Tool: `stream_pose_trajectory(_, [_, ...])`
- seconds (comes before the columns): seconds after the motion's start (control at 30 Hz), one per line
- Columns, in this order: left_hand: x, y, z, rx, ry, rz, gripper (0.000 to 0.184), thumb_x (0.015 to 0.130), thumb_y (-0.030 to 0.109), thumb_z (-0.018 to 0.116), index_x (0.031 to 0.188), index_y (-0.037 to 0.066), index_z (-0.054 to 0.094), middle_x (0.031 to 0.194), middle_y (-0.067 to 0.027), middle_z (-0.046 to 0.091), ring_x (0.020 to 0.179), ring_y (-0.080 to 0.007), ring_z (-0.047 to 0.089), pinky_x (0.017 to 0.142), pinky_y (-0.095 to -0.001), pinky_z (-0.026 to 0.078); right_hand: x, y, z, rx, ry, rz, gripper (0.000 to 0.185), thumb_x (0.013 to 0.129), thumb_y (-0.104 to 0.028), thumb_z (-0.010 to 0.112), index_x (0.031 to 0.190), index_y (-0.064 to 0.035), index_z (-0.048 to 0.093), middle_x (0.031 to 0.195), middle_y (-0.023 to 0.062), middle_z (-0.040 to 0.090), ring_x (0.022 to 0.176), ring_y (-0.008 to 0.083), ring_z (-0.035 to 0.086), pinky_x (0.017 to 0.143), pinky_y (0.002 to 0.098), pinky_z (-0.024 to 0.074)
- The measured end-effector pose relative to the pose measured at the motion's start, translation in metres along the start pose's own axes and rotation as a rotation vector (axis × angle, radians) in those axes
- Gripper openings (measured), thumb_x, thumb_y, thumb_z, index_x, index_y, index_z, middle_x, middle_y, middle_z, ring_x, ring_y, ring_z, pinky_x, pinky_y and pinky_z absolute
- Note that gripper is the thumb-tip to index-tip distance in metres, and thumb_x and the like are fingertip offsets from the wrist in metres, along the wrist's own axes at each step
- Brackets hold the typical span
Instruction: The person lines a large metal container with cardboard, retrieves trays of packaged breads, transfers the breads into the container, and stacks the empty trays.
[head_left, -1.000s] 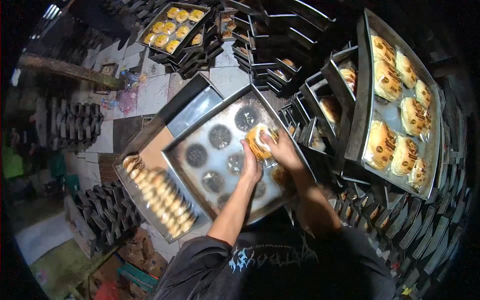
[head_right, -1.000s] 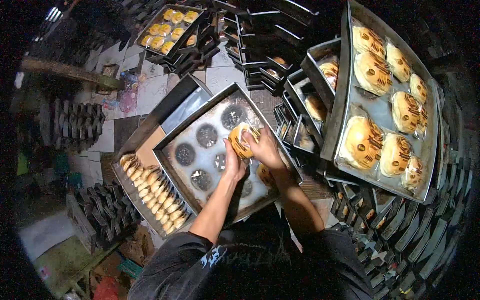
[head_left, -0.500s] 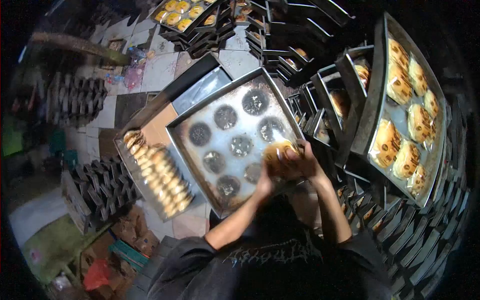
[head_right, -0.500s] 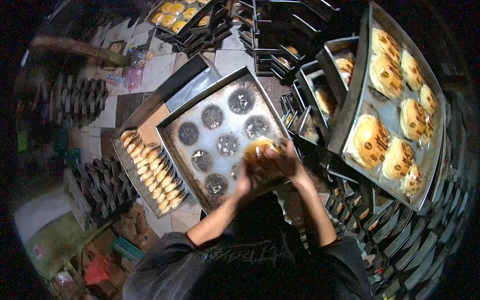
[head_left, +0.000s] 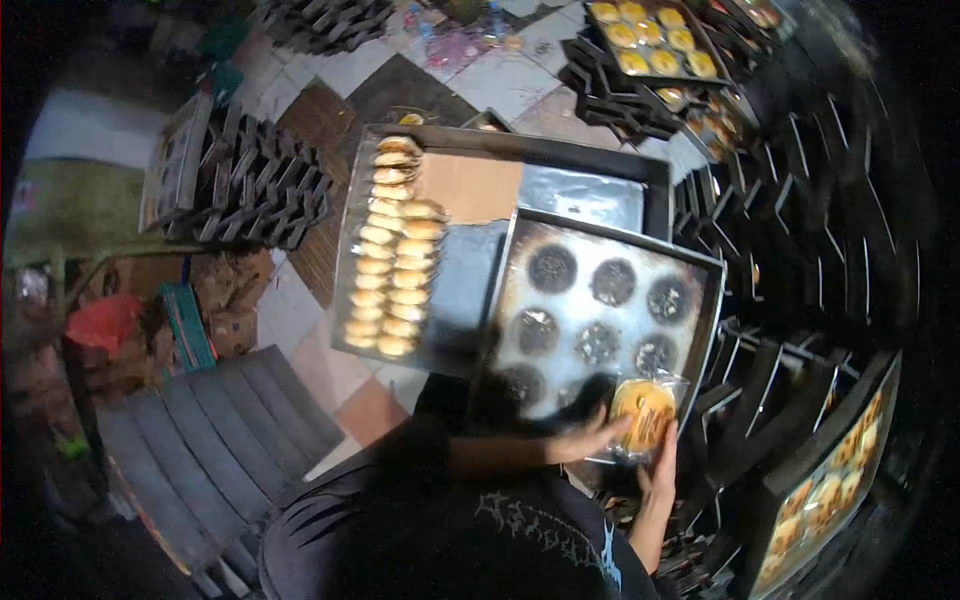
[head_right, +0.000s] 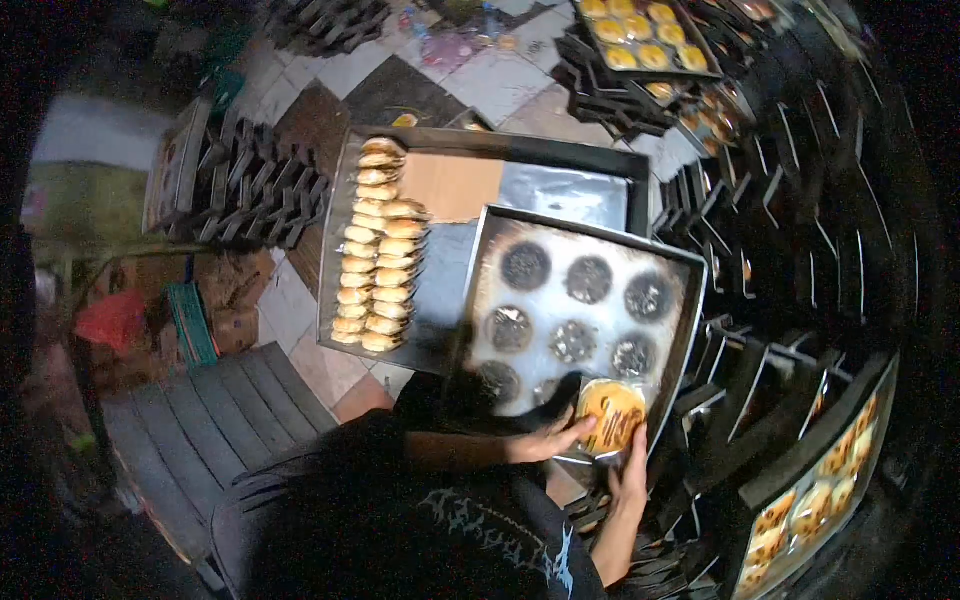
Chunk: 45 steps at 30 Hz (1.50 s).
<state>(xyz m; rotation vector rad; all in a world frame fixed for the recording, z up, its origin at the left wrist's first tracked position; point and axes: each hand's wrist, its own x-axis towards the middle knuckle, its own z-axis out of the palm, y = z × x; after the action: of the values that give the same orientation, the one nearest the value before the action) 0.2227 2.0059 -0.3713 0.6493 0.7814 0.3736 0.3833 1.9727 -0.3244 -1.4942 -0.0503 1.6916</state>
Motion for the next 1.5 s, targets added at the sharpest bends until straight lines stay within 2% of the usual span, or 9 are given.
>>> stream_pose_trajectory(0.2, [-0.088,0.146,-0.178,0.253,0.364,0.807,0.082,0.085,0.030,0.054,0.136,-0.004,0.001,0.140,-0.0217,0.014,0.130,-0.0272,0.014,0.106,-0.0346,0.011,0.067,0.000,0.254,-0.046,-0.365,-0.178,0.056,0.086,-0.046,0.041,0.124,-0.0050,0.039,0.120,0.0120,0.049,0.109,0.0262,0.048,0.092,0.0402,0.0395])
stream_pose_trajectory(0.47, [-0.040,0.218,-0.483,-0.451,0.480,0.060,0.052,0.087,0.047,0.041,0.119,0.007,0.047,0.110,-0.0098,0.057,0.097,-0.0243,0.056,0.085,-0.0413,0.044,0.287,0.054,0.504,-0.042,-0.398,0.404,0.046,0.084,-0.044,0.042,0.115,-0.0101,0.051,0.116,0.0074,0.054,0.105,0.0236,0.050,0.093,0.0407,0.0365])
stream_pose_trajectory(0.67, [0.032,0.191,-0.567,-0.782,0.453,-0.180,0.050,0.088,0.049,0.034,0.117,0.011,0.050,0.113,-0.0104,0.056,0.098,-0.0273,0.055,0.086,-0.0494,0.040,0.381,0.063,0.549,-0.208,-0.360,0.643,0.056,0.083,-0.051,0.037,0.106,-0.0056,0.058,0.105,0.0147,0.060,0.096,0.0328,0.056,0.088,0.0520,0.0390])
stream_pose_trajectory(0.8, [0.002,0.189,-0.508,0.308,1.225,0.078,0.056,0.090,0.037,0.036,0.130,-0.001,0.030,0.132,-0.0209,0.034,0.121,-0.0336,0.034,0.097,-0.0484,0.029,0.481,0.102,0.534,0.057,-0.491,0.728,0.056,0.081,-0.051,0.045,0.115,-0.0074,0.053,0.118,0.0154,0.052,0.108,0.0342,0.047,0.087,0.0608,0.0327])
stream_pose_trajectory(0.93, [-0.030,0.131,-0.446,1.362,0.956,0.147,0.060,0.087,0.037,0.038,0.133,0.000,0.026,0.141,-0.0234,0.012,0.130,-0.0404,0.006,0.102,-0.0569,0.007,0.427,0.075,0.515,-0.346,0.062,0.395,0.063,0.080,-0.055,0.045,0.117,-0.0044,0.050,0.117,0.0131,0.049,0.096,0.0353,0.046,0.080,0.0556,0.0361])
stream_pose_trajectory(1.1, [-0.017,0.110,-0.460,1.392,0.810,0.128,0.072,0.085,0.048,0.037,0.135,-0.001,0.020,0.142,-0.0234,0.009,0.131,-0.0401,0.003,0.101,-0.0598,-0.002,0.437,0.118,0.457,-0.400,-0.169,-0.375,0.031,0.092,-0.020,0.037,0.115,-0.0031,0.051,0.108,0.0096,0.056,0.096,0.0163,0.051,0.086,0.0277,0.0394])
stream_pose_trajectory(1.2, [-0.019,0.104,-0.458,1.447,0.834,0.150,0.070,0.088,0.047,0.033,0.135,-0.003,0.018,0.141,-0.0245,0.009,0.131,-0.0401,0.004,0.101,-0.0605,-0.001,0.450,0.147,0.494,-0.623,-0.253,-0.533,0.041,0.090,-0.025,0.033,0.118,0.0031,0.042,0.128,0.0129,0.039,0.116,0.0228,0.038,0.098,0.0302,0.0270])
stream_pose_trajectory(1.27, [-0.016,0.102,-0.473,1.346,1.022,0.262,0.068,0.089,0.045,0.028,0.134,-0.005,0.016,0.141,-0.0245,0.009,0.131,-0.0399,0.003,0.100,-0.0610,-0.003,0.424,0.136,0.503,-0.585,-0.160,-0.191,0.046,0.089,-0.023,0.032,0.125,0.0055,0.035,0.136,0.0145,0.030,0.125,0.0238,0.027,0.103,0.0287,0.0184])
stream_pose_trajectory(1.5, [-0.006,0.132,-0.492,1.592,0.864,0.284,0.062,0.089,0.041,0.030,0.136,0.001,0.020,0.143,-0.0172,0.012,0.132,-0.0346,0.007,0.101,-0.0598,-0.002,0.363,0.132,0.474,-0.256,-0.297,-0.190,0.051,0.094,-0.030,0.024,0.138,-0.0058,0.017,0.142,0.0128,0.019,0.131,0.0228,0.016,0.107,0.0302,0.0131])
